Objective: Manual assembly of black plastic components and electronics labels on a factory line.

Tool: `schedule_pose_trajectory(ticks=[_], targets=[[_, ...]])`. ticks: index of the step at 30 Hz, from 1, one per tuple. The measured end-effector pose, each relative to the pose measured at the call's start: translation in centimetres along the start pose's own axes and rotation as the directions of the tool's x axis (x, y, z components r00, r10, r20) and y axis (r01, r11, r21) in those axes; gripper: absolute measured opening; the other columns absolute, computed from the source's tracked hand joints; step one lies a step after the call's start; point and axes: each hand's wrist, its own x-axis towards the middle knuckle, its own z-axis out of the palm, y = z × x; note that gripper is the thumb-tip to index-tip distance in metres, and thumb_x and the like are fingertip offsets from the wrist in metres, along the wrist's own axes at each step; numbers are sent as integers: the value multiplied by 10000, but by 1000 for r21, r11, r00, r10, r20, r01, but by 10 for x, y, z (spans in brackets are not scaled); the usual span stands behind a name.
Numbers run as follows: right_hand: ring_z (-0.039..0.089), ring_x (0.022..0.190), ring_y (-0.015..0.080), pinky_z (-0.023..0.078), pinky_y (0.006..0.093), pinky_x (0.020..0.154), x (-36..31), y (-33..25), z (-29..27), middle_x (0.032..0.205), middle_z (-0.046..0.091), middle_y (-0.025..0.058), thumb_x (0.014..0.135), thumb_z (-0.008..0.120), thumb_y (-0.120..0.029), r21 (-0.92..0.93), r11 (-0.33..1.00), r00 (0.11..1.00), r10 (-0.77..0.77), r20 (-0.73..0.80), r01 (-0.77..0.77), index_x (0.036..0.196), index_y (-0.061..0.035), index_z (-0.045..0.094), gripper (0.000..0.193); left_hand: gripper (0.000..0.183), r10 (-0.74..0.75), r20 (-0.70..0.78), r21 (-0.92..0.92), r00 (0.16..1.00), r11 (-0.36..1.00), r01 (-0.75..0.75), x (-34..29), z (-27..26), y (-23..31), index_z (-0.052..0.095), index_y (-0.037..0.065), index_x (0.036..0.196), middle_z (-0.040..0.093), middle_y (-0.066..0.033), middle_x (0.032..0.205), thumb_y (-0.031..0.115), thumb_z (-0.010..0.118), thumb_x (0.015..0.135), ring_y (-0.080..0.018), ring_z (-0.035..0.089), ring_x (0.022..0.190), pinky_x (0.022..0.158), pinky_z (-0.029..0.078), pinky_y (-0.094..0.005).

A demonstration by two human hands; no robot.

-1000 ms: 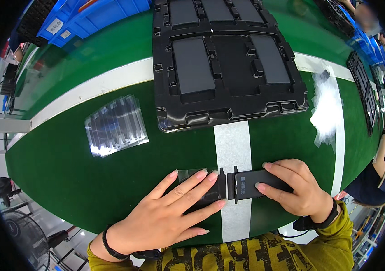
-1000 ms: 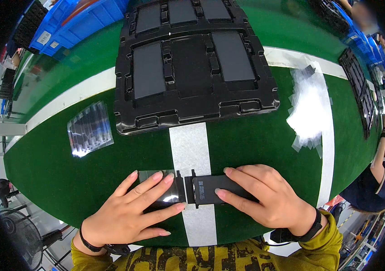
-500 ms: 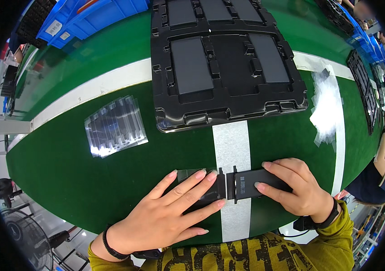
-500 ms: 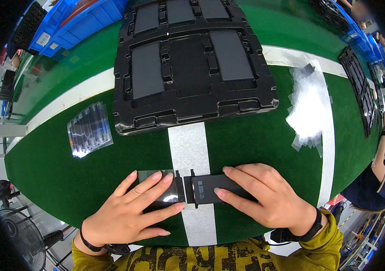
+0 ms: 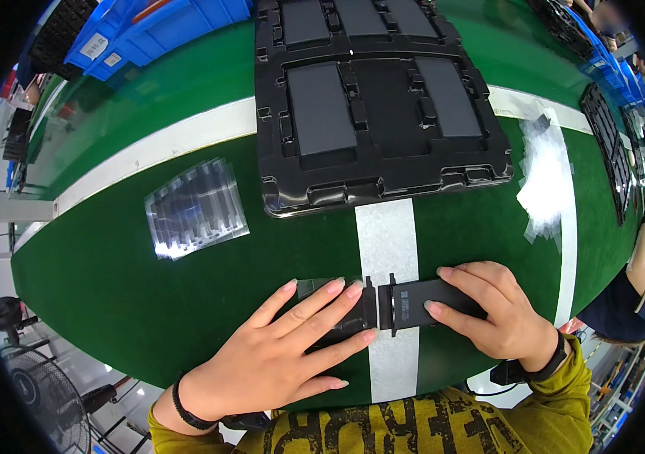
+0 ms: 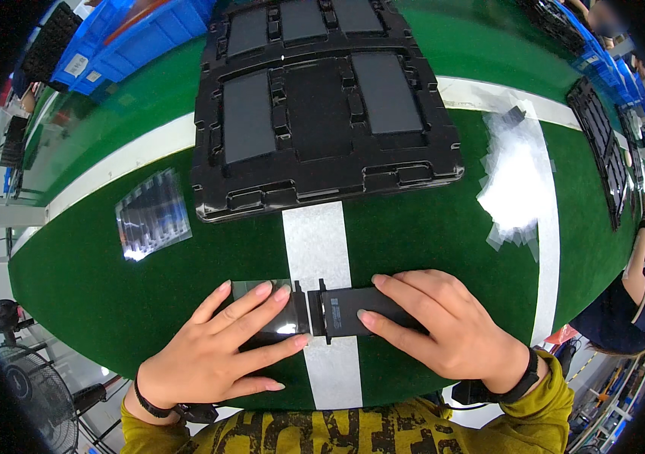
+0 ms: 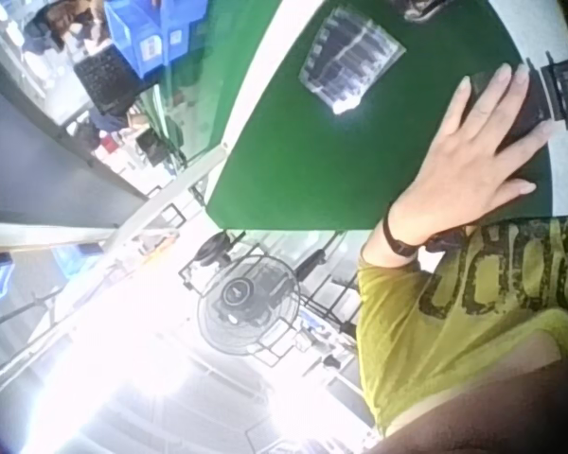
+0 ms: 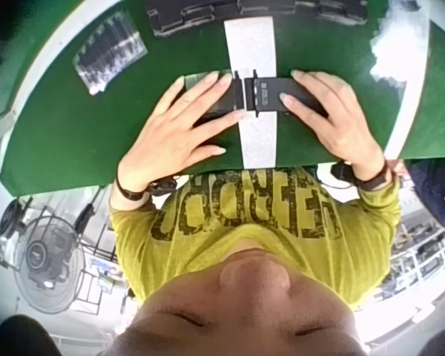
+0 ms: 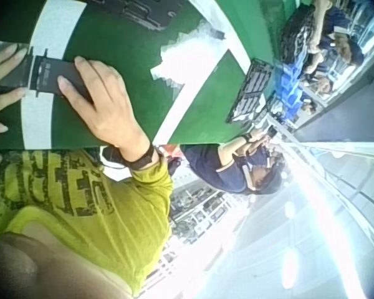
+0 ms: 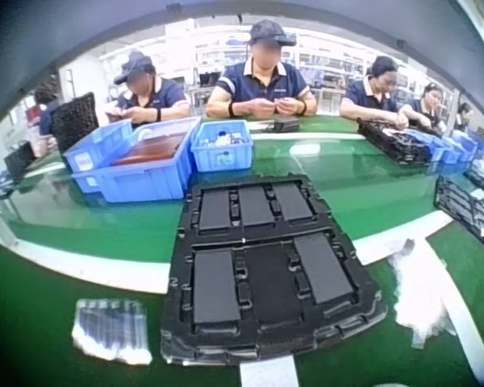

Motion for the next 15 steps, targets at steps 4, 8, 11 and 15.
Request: schedule_pose_trajectory(ticks=[4, 8, 11, 15], targets=[[511, 948, 256, 444, 335, 776, 0, -2, -1, 1102, 512, 135, 683, 617, -119, -11, 1000, 1000, -4, -10, 4, 984, -78, 652, 305, 460, 8, -107, -84, 994, 996, -17, 2, -5, 4, 574, 231, 1139, 418, -119, 1296, 429, 629, 727, -259, 393, 1197, 1003, 205, -436], [510, 954, 257, 443, 338, 787, -1, -1, 1, 1105, 510, 132, 682, 614, -115, -27, 999, 999, -35, -23, 34, 1006, -82, 641, 327, 317, 86, -392, 17, 916, 996, -86, 20, 6, 7, 565, 103, 863, 503, -42, 920, 300, 709, 661, -214, 489, 834, 732, 334, -349], [507, 971, 267, 441, 346, 809, -2, -1, 0, 1107, 510, 134, 683, 607, -108, -13, 999, 998, -37, -53, 36, 1030, -85, 630, 349, 270, 111, -349, -22, 931, 992, -126, 32, 13, 3, 529, 94, 822, 475, -46, 831, 246, 699, 677, -216, 477, 752, 667, 345, -324], [503, 992, 287, 437, 356, 834, -5, -3, 1, 1112, 509, 141, 683, 601, -95, -22, 999, 998, -28, -58, 27, 1043, -99, 623, 361, 181, 236, -305, 87, 923, 972, -220, 33, 17, 0, 491, 74, 780, 463, -57, 770, 158, 646, 736, -203, 467, 691, 592, 355, -297]])
